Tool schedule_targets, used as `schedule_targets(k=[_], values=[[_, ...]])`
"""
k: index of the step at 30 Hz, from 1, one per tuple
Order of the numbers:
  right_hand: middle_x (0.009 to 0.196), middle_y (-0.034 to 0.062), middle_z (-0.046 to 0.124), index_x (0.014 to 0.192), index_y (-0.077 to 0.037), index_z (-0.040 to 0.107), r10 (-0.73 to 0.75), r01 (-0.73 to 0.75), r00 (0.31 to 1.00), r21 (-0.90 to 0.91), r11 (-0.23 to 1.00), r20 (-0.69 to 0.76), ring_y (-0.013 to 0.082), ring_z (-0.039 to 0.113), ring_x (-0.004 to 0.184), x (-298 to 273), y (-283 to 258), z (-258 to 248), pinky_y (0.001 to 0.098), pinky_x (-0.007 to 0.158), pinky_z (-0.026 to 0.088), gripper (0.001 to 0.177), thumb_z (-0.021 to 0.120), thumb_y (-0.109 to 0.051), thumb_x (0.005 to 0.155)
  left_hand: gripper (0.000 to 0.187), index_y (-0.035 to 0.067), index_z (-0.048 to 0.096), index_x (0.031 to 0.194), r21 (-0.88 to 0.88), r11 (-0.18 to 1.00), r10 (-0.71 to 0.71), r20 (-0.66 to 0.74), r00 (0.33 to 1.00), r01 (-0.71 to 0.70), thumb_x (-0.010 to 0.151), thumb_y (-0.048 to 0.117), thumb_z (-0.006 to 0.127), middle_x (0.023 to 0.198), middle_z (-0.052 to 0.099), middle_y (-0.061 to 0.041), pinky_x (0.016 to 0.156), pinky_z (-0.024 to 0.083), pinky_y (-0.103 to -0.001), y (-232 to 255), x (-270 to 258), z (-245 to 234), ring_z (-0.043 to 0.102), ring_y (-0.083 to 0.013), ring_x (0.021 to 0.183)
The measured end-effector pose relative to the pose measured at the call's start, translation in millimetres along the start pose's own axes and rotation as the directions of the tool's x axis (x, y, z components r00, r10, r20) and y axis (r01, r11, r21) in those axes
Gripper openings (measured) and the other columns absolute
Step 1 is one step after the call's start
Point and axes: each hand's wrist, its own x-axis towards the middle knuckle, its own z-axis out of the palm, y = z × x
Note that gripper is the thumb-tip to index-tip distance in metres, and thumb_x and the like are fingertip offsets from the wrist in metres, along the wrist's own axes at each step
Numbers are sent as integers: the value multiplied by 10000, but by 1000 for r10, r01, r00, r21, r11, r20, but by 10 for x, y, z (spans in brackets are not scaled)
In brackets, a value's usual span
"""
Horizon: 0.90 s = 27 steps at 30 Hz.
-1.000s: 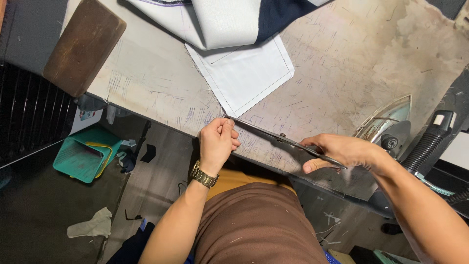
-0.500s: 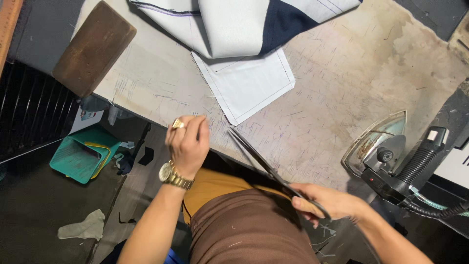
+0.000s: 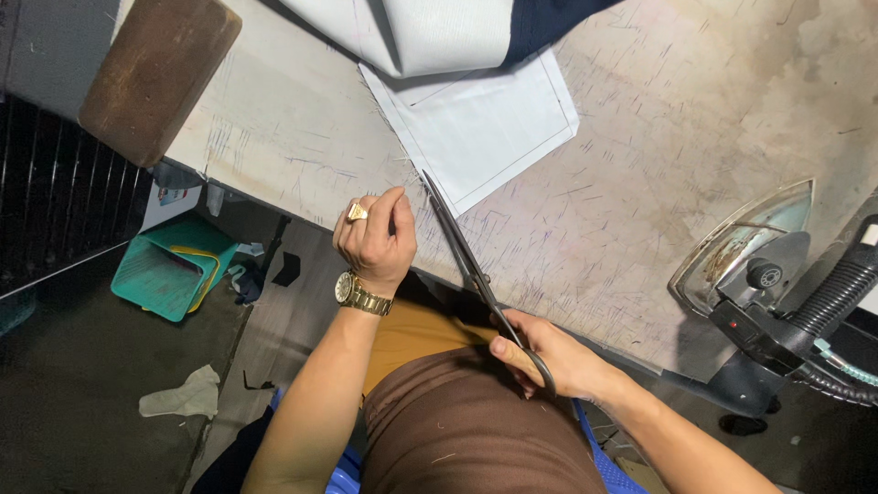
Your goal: The person manipulates dark fabric and white lining on a workbench, uses an iron to press seams, and cuts fabric along a paper template with large shears.
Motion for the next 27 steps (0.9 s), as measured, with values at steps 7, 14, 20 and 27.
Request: schedule_targets(k=[7,14,20,27], values=[[542,88,583,1186,9,627,-71,58,994,-140,988,-86,193,662,397,-13,-146,-17,317,445,569,536,639,-481,966,79,84,762,963,-34,999,20,-56,998,-22,947,92,686,705,588,-25,588,502,-339,-89,-91,62,605,-229,602],[532,68,572,1054,38,610,-38,39,998,-3,999,48,176,622,392,-56,-40,-221,299,435,560,474,615,-432,993,152,103,776,1045,24,1000,-2,-87,996,4,964,141,654,840,650,-30,672,491,-356,-122,-208,166,608,-222,724],[557,68,554,1025,35,584,-63,59,993,39,997,97,153,618,404,26,-65,-316,322,445,603,458,597,-422,998,321,113,639,1315,150,989,-26,83,996,14,1063,278,529,1364,588,-159,1106,208,-517,53,117,20,495,-324,1344],[541,73,556,1013,39,595,-96,93,992,40,995,86,160,617,397,128,-237,-289,336,442,613,438,599,-399,1000,393,118,635,1370,208,978,-73,174,982,36,1034,291,529,1395,575,-166,1121,207,-578,9,20,49,503,-355,1357]])
